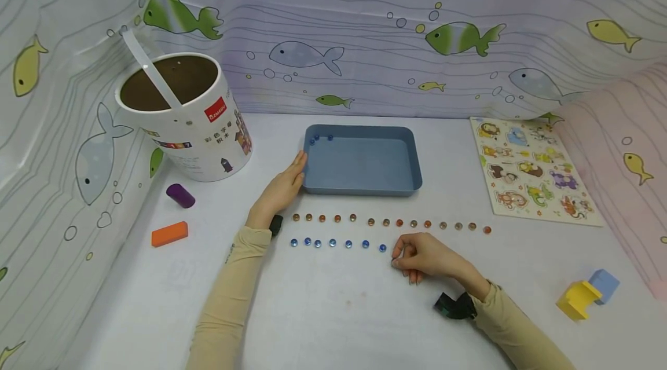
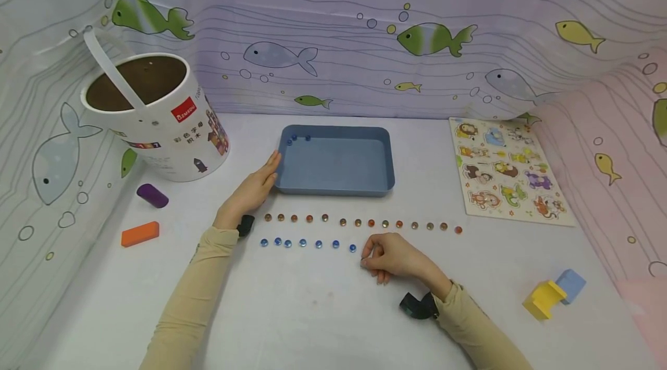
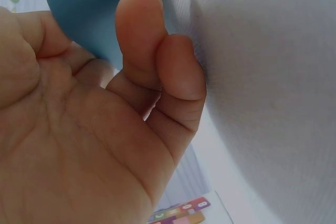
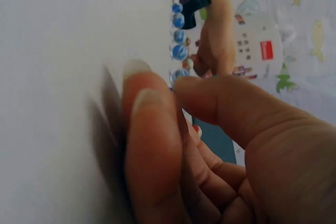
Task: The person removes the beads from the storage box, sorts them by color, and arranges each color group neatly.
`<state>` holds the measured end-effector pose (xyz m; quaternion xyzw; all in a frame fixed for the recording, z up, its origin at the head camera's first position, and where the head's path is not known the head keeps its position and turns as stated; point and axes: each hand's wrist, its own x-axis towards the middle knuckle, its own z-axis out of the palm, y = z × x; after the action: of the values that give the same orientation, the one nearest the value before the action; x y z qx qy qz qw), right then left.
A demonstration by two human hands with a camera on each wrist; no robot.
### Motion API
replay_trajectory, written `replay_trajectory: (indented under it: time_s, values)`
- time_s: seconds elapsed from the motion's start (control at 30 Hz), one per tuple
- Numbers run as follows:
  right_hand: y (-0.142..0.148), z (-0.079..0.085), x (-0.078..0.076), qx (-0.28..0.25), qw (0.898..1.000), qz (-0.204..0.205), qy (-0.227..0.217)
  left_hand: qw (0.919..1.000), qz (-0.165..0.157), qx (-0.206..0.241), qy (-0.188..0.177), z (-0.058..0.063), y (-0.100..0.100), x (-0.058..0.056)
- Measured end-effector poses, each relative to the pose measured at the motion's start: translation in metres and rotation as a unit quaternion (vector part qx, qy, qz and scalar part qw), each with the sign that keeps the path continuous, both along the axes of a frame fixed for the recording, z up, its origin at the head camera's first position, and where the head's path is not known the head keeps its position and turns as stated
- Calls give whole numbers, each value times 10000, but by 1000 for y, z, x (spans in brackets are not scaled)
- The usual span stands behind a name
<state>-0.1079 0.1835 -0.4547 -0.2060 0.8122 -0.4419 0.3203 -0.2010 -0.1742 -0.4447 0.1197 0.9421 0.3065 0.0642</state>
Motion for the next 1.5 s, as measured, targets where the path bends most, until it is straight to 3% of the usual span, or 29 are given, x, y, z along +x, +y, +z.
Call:
replay_trajectory:
  time_s: [0.2, 0.47, 0.67, 0.9, 1.07, 1.2, 1.37, 1.5]
  values:
    - [7, -2, -5, -118, 9993, -238, 261, 10000, -18, -13, -4, 1, 0, 0]
    - [9, 0, -8, -205, 9995, -245, 43, 10000, -21, -12, 0, 0, 0, 0]
    - [21, 21, -22, -302, 9993, -158, -138, 10000, -28, 56, -8, 2, 1, -1]
    - [16, 62, -56, -528, 9979, 87, 366, 10000, -15, 60, 38, 0, 0, 0]
    - [-5, 76, -87, -612, 9963, 177, 568, 10000, -29, 48, -26, -1, 0, -1]
    - [-26, 85, -118, -929, 9944, 113, 482, 10000, -23, 55, 3, -1, -1, -1]
    - [-59, 85, -159, -1261, 9908, -392, 280, 10000, -3, 85, -5, 1, -1, 0]
    - [-86, 72, -187, -1331, 9871, -877, 139, 9999, -4, 97, -47, 2, 0, 1]
